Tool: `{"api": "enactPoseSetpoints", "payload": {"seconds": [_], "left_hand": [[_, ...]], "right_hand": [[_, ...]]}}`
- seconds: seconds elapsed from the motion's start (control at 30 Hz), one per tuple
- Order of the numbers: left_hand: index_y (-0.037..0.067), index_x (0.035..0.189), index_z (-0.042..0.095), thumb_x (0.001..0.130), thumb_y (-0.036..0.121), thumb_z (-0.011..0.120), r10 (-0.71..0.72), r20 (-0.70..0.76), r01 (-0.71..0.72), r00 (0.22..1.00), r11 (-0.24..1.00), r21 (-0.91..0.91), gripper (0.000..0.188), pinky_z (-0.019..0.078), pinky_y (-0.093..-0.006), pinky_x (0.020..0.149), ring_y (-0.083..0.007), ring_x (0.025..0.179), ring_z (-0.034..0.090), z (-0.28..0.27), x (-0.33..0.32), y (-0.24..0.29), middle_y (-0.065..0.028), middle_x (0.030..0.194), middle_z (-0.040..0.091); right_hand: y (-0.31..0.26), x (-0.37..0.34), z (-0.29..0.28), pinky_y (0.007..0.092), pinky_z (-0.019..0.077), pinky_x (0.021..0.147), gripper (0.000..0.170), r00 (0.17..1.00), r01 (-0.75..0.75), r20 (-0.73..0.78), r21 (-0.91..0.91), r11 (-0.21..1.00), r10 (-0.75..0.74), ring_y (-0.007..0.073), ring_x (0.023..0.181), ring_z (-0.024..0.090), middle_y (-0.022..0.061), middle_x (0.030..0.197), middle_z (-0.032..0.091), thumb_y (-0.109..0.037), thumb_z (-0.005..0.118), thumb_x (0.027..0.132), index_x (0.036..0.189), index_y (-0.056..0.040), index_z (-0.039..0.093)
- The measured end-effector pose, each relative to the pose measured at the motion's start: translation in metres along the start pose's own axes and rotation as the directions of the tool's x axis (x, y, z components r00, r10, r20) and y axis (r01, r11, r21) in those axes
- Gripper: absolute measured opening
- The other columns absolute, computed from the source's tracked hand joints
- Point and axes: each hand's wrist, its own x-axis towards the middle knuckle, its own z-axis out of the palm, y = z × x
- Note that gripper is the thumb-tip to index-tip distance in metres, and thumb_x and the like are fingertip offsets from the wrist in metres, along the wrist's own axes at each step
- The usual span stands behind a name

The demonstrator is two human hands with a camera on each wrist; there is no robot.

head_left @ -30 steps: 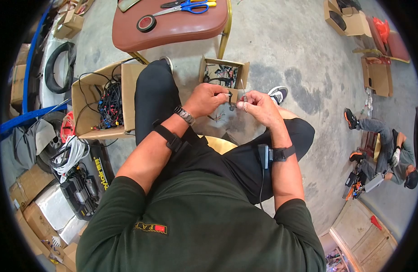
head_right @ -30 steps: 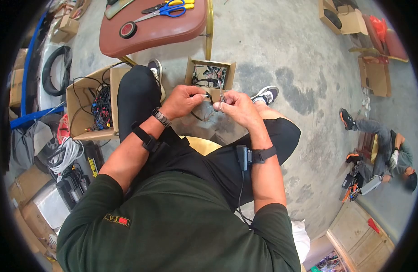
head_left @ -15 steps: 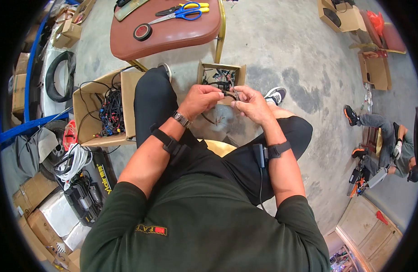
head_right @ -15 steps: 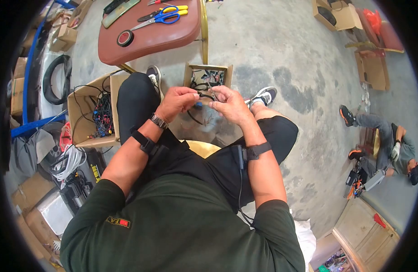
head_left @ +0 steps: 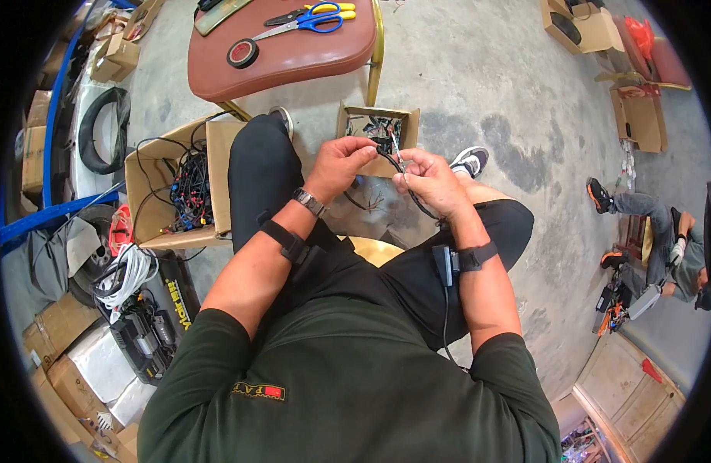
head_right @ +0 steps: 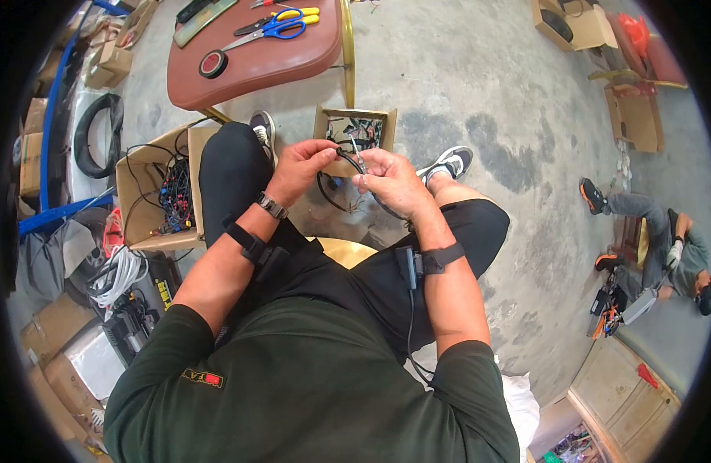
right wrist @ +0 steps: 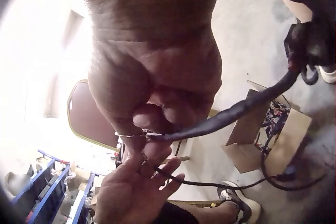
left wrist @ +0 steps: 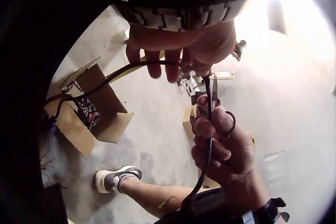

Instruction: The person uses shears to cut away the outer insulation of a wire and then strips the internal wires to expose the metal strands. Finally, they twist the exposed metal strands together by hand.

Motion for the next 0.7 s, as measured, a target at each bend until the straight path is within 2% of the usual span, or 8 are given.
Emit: {"api": "enactPoseSetpoints", "payload": {"seconds": [0.03,0.13,0.23,0.33,0.43,0.53,0.57,0.7], "left_hand": [[-0.002,0.107,0.070,0.091,0.017,0.072,0.030,-0.029,-0.030,0.999,0.999,0.011,0.024,0.0524,-0.0261,0.077,-0.0113,0.079,0.064,0.001,0.001,-0.002,-0.0048,0.090,0.071],[-0.001,0.101,0.070,0.089,0.019,0.075,0.240,-0.203,-0.132,0.949,0.890,0.437,0.023,0.0516,-0.0262,0.075,-0.0108,0.079,0.063,0.005,-0.003,0.004,-0.0075,0.089,0.071],[0.000,0.093,0.070,0.089,0.021,0.075,0.367,-0.236,-0.159,0.900,0.779,0.606,0.023,0.0506,-0.0271,0.070,-0.0101,0.076,0.062,0.004,-0.006,0.010,-0.0081,0.083,0.069],[-0.001,0.091,0.071,0.091,0.021,0.072,0.007,-0.140,0.054,0.990,0.903,0.426,0.022,0.0490,-0.0266,0.066,-0.0081,0.073,0.060,0.002,-0.006,0.009,-0.0041,0.078,0.067],[0.002,0.094,0.072,0.095,0.024,0.068,-0.104,0.006,0.102,0.995,0.984,0.148,0.023,0.0447,-0.0227,0.060,-0.0049,0.066,0.054,0.006,-0.004,0.006,0.0039,0.076,0.063],[0.003,0.093,0.072,0.094,0.022,0.068,-0.031,0.038,0.024,0.999,0.984,0.179,0.020,0.0442,-0.0214,0.060,-0.0032,0.066,0.053,0.011,-0.006,0.006,0.0043,0.077,0.063],[0.003,0.094,0.072,0.095,0.022,0.067,-0.042,0.037,0.035,0.998,0.986,0.162,0.019,0.0446,-0.0214,0.060,-0.0034,0.068,0.054,0.011,-0.006,0.006,0.0040,0.079,0.064],[0.003,0.096,0.069,0.096,0.018,0.064,-0.067,0.015,0.066,0.998,0.996,0.054,0.016,0.0469,-0.0219,0.066,-0.0047,0.075,0.059,0.008,-0.003,-0.001,0.0016,0.085,0.068]], "right_hand": [[-0.003,-0.001,0.001,0.0210,0.0418,0.052,0.032,1.000,-0.024,-0.009,-0.038,0.999,0.024,0.0038,0.063,0.056,-0.0010,0.077,0.067,-0.009,0.070,0.090,0.120,-0.0030,0.061],[-0.004,0.001,0.004,0.0213,0.0394,0.047,0.031,0.996,-0.062,-0.064,-0.123,0.990,0.054,0.0036,0.058,0.053,-0.0010,0.075,0.066,-0.012,0.070,0.091,0.118,-0.0032,0.060],[0.002,0.005,0.006,0.0220,0.0382,0.044,0.031,0.995,-0.027,-0.101,-0.141,0.990,0.012,0.0037,0.054,0.051,-0.0010,0.073,0.064,-0.015,0.071,0.091,0.117,-0.0033,0.060],[0.004,0.008,0.008,0.0221,0.0397,0.045,0.031,0.993,-0.027,-0.117,-0.171,0.985,0.007,0.0041,0.053,0.051,-0.0007,0.072,0.064,-0.014,0.071,0.091,0.117,-0.0031,0.060],[0.010,0.011,0.008,0.0221,0.0425,0.046,0.031,0.993,-0.022,-0.120,-0.176,0.984,0.001,0.0054,0.053,0.054,-0.0003,0.073,0.065,-0.014,0.070,0.091,0.118,-0.0033,0.058],[0.008,0.008,0.015,0.0228,0.0464,0.047,0.030,0.996,-0.063,-0.078,-0.134,0.989,0.053,0.0073,0.055,0.059,0.0004,0.075,0.066,-0.013,0.069,0.092,0.119,-0.0039,0.057],[0.007,0.008,0.016,0.0239,0.0494,0.049,0.030,0.997,-0.071,-0.038,-0.160,0.985,0.066,0.0095,0.057,0.063,0.0013,0.077,0.066,-0.012,0.068,0.093,0.120,-0.0043,0.056],[-0.002,0.007,0.025,0.0244,0.0512,0.055,0.031,0.995,-0.102,-0.027,-0.142,0.985,0.099,0.0106,0.064,0.065,0.0021,0.079,0.066,-0.007,0.068,0.091,0.120,-0.0041,0.057]]}}
